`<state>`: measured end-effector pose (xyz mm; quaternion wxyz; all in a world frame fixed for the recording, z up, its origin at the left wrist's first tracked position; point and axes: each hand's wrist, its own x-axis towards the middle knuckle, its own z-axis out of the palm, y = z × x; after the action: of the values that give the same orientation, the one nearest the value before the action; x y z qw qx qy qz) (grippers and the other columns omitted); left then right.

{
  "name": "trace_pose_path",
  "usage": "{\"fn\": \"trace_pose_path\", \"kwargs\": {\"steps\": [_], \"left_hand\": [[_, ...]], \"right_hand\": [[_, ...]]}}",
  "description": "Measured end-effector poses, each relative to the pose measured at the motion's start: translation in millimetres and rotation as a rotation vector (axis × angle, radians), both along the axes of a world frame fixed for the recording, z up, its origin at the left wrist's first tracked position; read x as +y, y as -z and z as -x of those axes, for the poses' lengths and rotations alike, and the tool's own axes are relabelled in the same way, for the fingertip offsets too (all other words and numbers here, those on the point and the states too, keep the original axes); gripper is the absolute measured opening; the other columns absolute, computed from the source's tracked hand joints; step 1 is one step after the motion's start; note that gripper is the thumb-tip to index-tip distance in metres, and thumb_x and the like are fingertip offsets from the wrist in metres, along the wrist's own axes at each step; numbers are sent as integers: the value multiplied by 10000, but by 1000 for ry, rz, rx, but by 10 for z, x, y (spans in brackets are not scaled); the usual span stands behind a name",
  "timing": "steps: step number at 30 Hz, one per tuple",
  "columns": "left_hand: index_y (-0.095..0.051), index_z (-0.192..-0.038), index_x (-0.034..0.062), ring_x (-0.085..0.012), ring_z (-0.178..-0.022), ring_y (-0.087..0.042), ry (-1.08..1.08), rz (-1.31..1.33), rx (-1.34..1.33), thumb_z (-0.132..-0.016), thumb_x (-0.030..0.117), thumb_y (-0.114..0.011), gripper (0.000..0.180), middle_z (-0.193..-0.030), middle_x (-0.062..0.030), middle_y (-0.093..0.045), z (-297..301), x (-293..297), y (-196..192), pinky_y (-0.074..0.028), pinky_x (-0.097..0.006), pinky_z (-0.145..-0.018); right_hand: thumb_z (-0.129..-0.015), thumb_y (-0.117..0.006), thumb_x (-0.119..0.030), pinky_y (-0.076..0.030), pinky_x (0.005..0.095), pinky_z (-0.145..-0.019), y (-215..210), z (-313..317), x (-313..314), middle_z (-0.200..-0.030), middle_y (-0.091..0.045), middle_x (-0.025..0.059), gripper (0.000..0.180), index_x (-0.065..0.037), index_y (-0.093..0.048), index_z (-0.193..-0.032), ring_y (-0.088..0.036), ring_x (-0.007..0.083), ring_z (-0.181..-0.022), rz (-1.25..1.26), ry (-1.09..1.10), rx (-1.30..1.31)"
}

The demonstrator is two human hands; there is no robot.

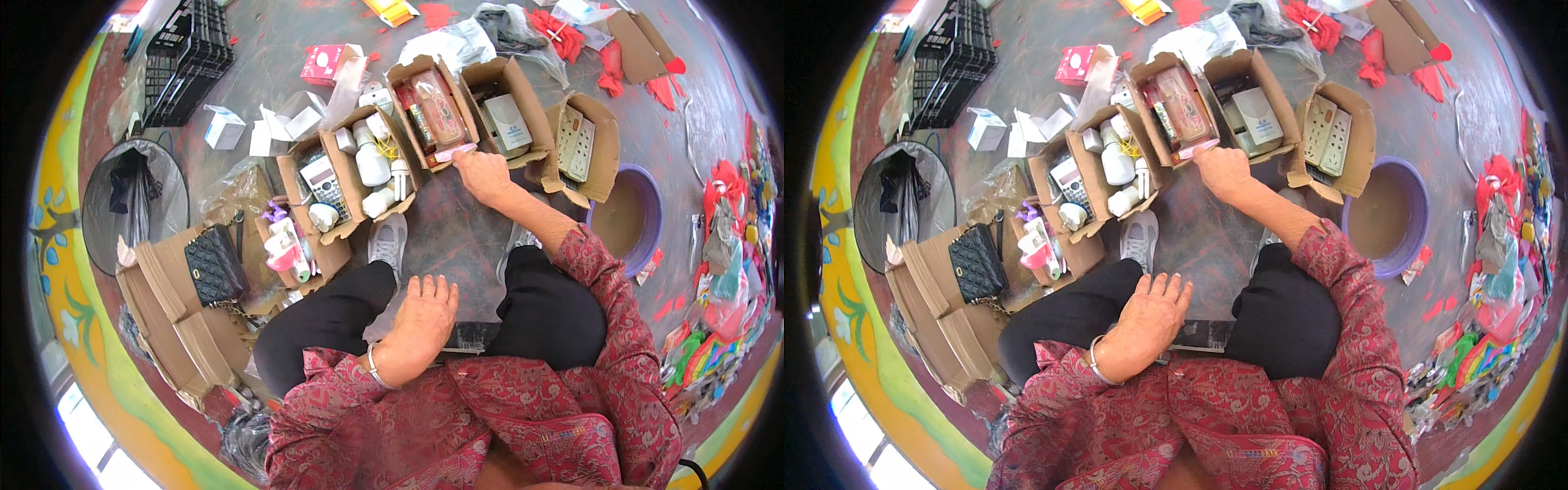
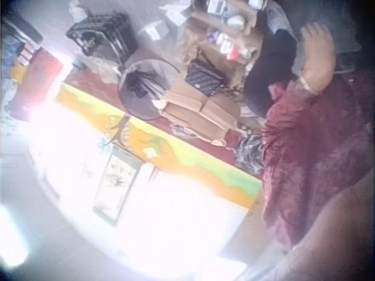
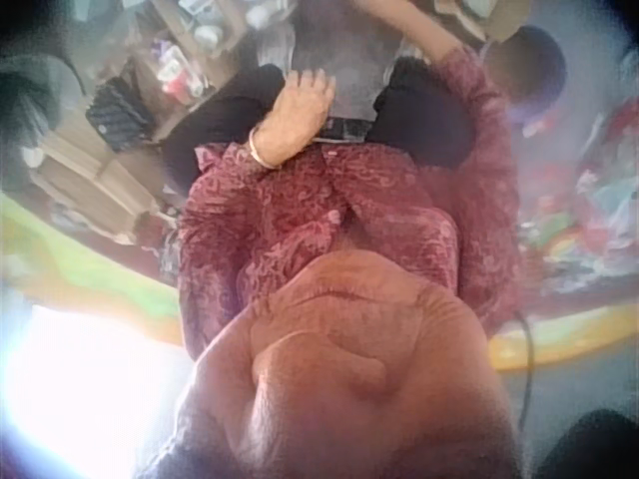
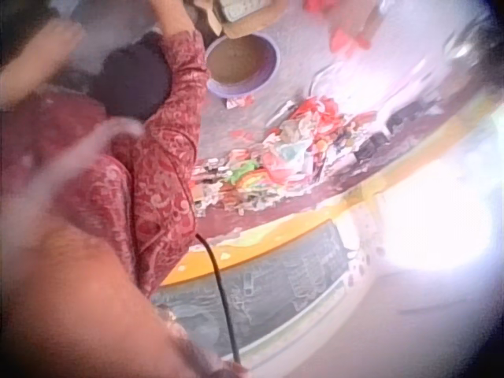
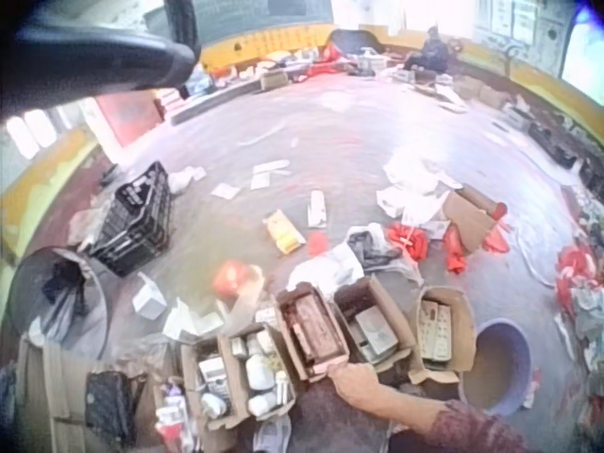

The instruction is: The person sits on the floor and sorts various items, including a calculator, a white plastic object, and small toys, into cardboard boxes. They use a white cloth to wipe the calculator and other items before placing them into the boxes.

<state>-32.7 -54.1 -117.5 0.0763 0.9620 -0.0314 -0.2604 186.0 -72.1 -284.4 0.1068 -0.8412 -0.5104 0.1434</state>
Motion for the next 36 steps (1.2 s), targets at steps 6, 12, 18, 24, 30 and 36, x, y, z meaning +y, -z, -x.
{"fn": "trace_pose_path", "kwargs": {"steps": [6,12,18,24,30,36], "left_hand": [[-470,-1177,-3,-282,-1049,-480,27,-36,14,-792,149,-454,414,-1148,-164,-507,-53,35,-114,-357,-399,-895],[-474,-1176,12,-268,-1039,-476,42,-20,-14,-786,156,-463,416,-1140,-156,-513,-69,10,-152,-359,-388,-882],[-448,-1202,20,-268,-1062,-486,10,-100,-43,-769,190,-501,469,-1158,-147,-511,-135,80,-115,-362,-384,-883],[-438,-1212,28,-262,-1050,-490,89,-69,0,-753,226,-562,515,-1153,-138,-515,-90,68,-27,-365,-383,-881],[-448,-1194,32,-250,-1050,-484,120,6,38,-725,262,-622,550,-1147,-134,-512,-198,21,-46,-374,-375,-866],[-169,-1332,-34,-363,-1219,-317,-289,264,-63,-649,154,-700,885,-1347,-239,-271,-433,82,-130,-297,-413,-972]], "right_hand": [[-817,-455,-185,-473,404,-495,61,-140,106,-602,-591,127,150,-81,-552,-768,-614,283,-584,-59,2,-97],[-792,-496,-222,-490,410,-557,-47,-73,73,-680,-616,158,176,-76,-595,-800,-623,297,-633,21,16,55],[-793,-499,-281,-457,449,-693,-564,-145,13,-742,-612,207,286,-28,-626,-832,-593,371,-743,-120,246,404],[-838,-418,-480,-449,442,-707,-514,-218,-30,-786,-611,242,547,25,-629,-865,-600,357,-741,132,398,597],[-770,-541,-528,-428,338,-628,20,-123,-58,-764,-590,130,605,71,-608,-813,-528,198,-698,-115,782,1401],[-782,-574,-325,-442,308,-519,-220,11,-104,-650,-602,61,309,-30,-630,-712,-559,167,-582,-107,336,1569]]}}
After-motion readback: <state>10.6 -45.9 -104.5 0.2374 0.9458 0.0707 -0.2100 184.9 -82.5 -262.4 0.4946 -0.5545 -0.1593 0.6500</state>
